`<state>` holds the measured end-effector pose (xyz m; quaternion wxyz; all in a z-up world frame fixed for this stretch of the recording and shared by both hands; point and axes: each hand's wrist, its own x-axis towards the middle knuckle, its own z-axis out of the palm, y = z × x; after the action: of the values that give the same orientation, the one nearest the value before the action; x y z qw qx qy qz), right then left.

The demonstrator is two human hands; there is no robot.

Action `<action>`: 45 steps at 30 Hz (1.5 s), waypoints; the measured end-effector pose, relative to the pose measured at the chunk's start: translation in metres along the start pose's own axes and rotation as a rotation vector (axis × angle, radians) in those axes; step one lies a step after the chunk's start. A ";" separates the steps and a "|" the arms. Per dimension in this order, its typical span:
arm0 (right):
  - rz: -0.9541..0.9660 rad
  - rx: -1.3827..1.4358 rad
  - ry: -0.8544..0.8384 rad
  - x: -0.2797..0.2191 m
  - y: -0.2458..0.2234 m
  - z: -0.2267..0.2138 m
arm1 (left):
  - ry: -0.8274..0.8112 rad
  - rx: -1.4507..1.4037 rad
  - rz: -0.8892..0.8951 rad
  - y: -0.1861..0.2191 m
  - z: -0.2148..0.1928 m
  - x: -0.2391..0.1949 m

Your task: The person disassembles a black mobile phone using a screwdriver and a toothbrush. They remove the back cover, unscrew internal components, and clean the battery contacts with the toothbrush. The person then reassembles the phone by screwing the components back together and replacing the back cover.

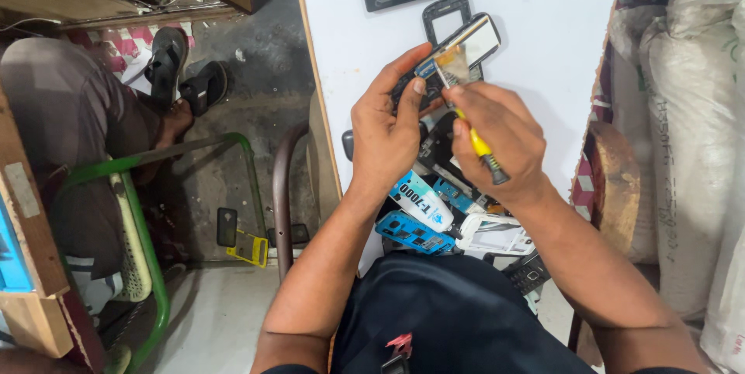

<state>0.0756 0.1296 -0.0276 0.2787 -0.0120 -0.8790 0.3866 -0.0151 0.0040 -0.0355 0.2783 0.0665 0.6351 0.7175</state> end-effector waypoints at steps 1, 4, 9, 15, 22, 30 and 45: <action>-0.021 0.006 -0.026 0.000 0.001 -0.001 | 0.002 0.023 0.002 -0.001 0.000 0.000; -0.047 0.016 -0.063 0.000 0.001 -0.002 | 0.008 0.036 0.009 -0.001 -0.001 0.000; -0.039 0.018 -0.088 0.000 0.001 -0.003 | 0.001 0.102 0.047 -0.001 -0.002 -0.001; -0.004 0.009 -0.053 -0.003 0.003 -0.003 | -0.004 -0.032 -0.005 -0.004 -0.001 0.001; -0.013 0.055 -0.016 0.013 -0.005 -0.009 | 0.020 0.123 0.057 0.017 0.006 0.003; -0.053 0.038 -0.067 0.002 -0.001 -0.006 | 0.026 0.156 0.057 0.010 0.002 -0.003; -0.007 0.035 -0.043 0.002 -0.004 -0.004 | 0.032 0.114 0.028 0.007 0.003 -0.002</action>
<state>0.0767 0.1300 -0.0223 0.2614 0.0045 -0.8779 0.4012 -0.0142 0.0050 -0.0277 0.2536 0.0796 0.6783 0.6850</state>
